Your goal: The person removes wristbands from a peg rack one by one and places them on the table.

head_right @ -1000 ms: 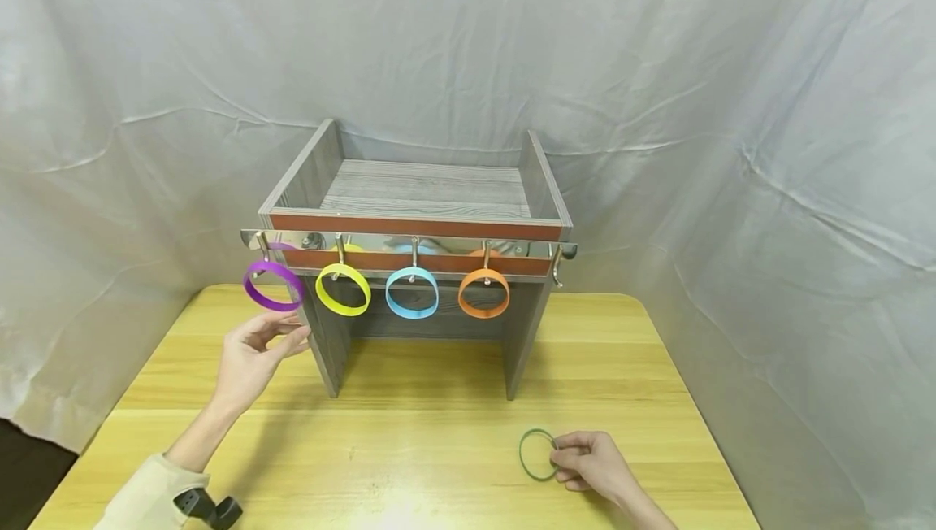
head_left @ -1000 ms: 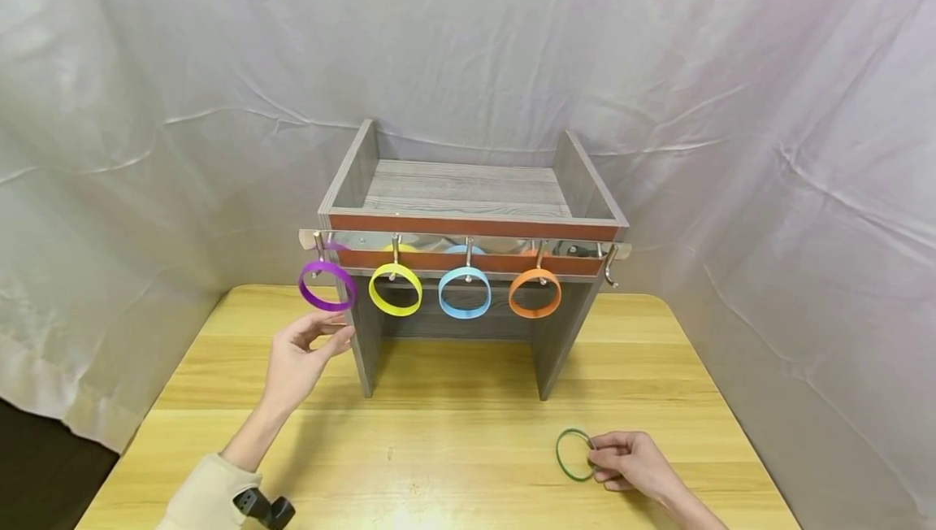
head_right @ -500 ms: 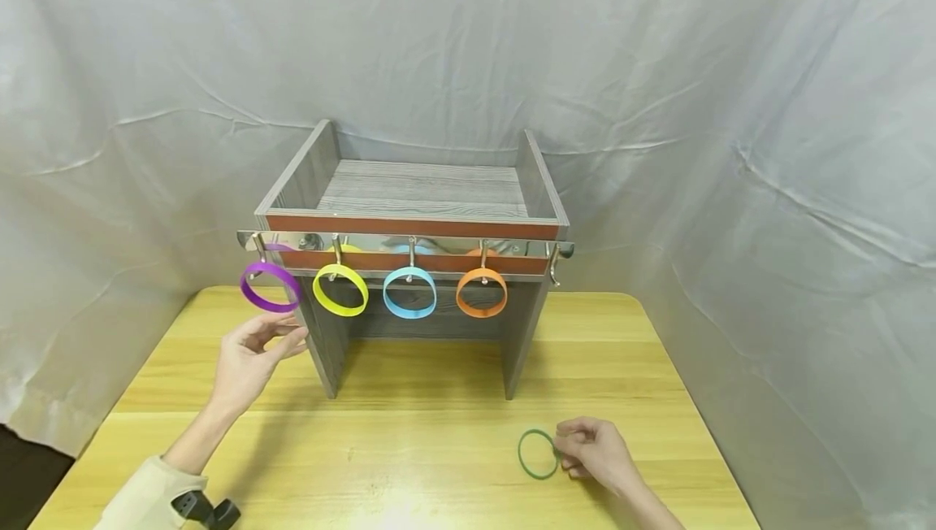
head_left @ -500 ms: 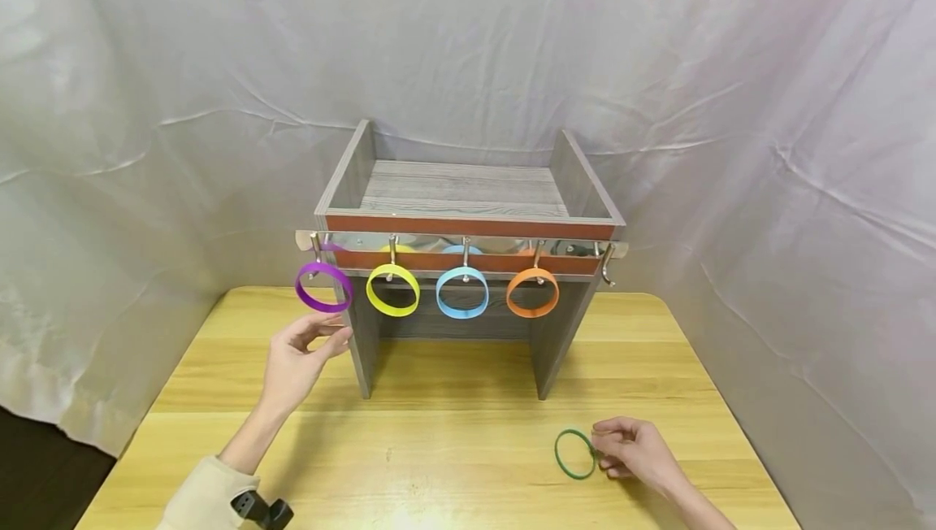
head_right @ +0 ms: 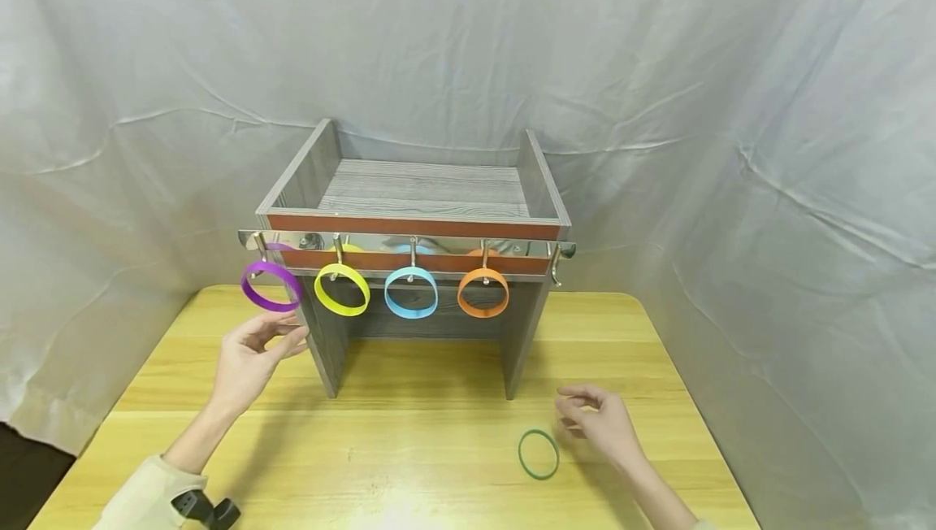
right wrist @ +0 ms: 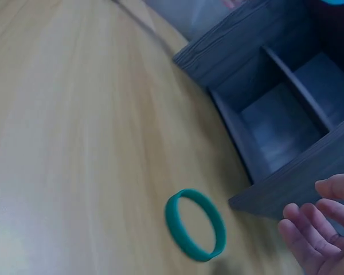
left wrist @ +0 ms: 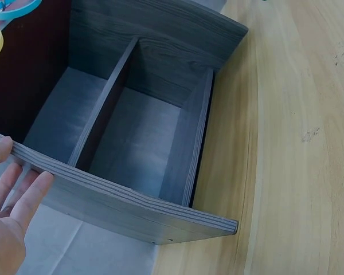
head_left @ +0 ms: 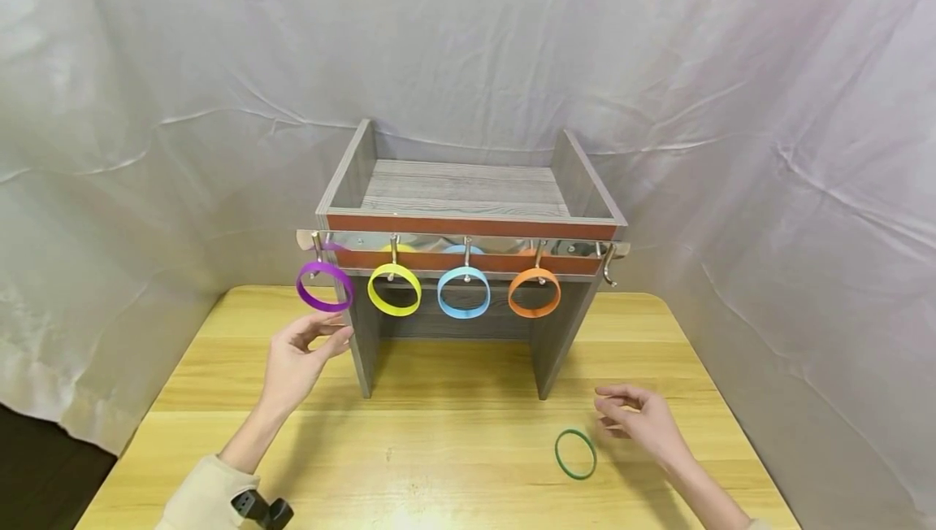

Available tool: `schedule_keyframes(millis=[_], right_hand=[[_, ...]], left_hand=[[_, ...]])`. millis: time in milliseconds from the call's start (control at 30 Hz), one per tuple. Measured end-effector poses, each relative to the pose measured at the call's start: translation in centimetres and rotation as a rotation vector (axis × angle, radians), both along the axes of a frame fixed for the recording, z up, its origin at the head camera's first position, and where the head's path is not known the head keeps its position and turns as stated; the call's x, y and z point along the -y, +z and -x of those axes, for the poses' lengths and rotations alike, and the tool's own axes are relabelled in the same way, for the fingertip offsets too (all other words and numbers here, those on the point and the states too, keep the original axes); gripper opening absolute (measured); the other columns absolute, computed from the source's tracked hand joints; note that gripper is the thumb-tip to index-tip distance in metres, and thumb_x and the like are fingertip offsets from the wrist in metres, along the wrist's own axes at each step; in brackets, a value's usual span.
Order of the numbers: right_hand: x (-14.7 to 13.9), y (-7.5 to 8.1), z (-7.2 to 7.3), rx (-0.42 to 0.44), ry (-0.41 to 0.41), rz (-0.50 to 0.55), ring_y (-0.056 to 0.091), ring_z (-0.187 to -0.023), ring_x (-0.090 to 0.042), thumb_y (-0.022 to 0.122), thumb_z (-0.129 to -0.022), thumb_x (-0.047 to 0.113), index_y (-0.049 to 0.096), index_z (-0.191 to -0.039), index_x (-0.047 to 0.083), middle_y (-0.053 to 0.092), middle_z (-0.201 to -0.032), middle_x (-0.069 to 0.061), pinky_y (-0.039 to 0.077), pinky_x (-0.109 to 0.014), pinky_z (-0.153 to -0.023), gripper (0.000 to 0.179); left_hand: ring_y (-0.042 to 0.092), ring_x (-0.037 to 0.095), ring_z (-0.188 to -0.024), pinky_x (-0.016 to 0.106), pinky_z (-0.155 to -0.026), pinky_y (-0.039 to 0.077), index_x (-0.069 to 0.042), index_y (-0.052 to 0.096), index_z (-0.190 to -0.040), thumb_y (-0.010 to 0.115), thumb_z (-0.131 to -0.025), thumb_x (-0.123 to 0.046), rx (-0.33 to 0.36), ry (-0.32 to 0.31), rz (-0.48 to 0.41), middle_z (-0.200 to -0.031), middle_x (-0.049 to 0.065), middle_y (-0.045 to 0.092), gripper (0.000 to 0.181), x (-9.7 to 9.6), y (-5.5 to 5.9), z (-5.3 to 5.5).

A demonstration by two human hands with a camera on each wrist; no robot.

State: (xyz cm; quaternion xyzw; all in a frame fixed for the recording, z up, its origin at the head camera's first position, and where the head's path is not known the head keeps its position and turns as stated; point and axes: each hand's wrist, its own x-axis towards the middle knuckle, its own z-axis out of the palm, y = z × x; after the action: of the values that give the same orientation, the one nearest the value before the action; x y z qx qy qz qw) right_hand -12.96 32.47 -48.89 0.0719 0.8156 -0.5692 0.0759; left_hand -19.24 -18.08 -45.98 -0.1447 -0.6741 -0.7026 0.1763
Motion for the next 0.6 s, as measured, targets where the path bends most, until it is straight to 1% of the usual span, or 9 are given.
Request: schedule_keyframes(millis=[167,233,433,600], right_hand=[[1.0,1.6,0.5,-0.045,-0.041,0.007,0.078,-0.088,-0.022,0.075,-0.099,0.020,0.062,-0.133,-0.009,0.074,-0.106,-0.009,0.074,-0.034,-0.084,0.047],[1.4,2.2,0.7,-0.077,-0.041,0.024,0.079,-0.088,-0.022,0.075,-0.099,0.020,0.063,-0.132,-0.009,0.075,-0.105,-0.008,0.074,-0.033,-0.083,0.045],[2.8,4.3,1.0,-0.216,-0.012,0.095,0.079,-0.085,-0.016,0.073,-0.101,0.017,0.065,-0.127,-0.009,0.077,-0.101,-0.003,0.074,-0.032,-0.082,0.038],[4.0,6.1,1.2,-0.327,-0.003,0.179,0.079,-0.085,-0.014,0.072,-0.101,0.012,0.070,-0.120,-0.003,0.079,-0.100,0.001,0.074,-0.033,-0.081,0.024]], left_hand=[[0.076,0.002,-0.084,0.028,-0.075,0.071,0.019,0.066,-0.111,0.071,-0.089,0.018,0.000,0.001,0.001,-0.094,-0.010,0.079,0.023,0.0,0.0,0.0],[0.077,0.003,-0.084,0.028,-0.076,0.071,0.019,0.066,-0.111,0.071,-0.089,0.017,0.001,0.000,0.001,-0.094,-0.010,0.079,0.023,0.0,0.0,0.0],[0.077,0.003,-0.084,0.028,-0.076,0.071,0.019,0.066,-0.112,0.071,-0.089,0.018,-0.003,-0.003,-0.008,-0.094,-0.008,0.080,0.023,0.0,0.0,0.0],[0.076,0.003,-0.084,0.027,-0.076,0.071,0.018,0.066,-0.111,0.071,-0.089,0.018,0.010,-0.003,-0.016,-0.094,-0.008,0.080,0.022,0.0,0.0,0.0]])
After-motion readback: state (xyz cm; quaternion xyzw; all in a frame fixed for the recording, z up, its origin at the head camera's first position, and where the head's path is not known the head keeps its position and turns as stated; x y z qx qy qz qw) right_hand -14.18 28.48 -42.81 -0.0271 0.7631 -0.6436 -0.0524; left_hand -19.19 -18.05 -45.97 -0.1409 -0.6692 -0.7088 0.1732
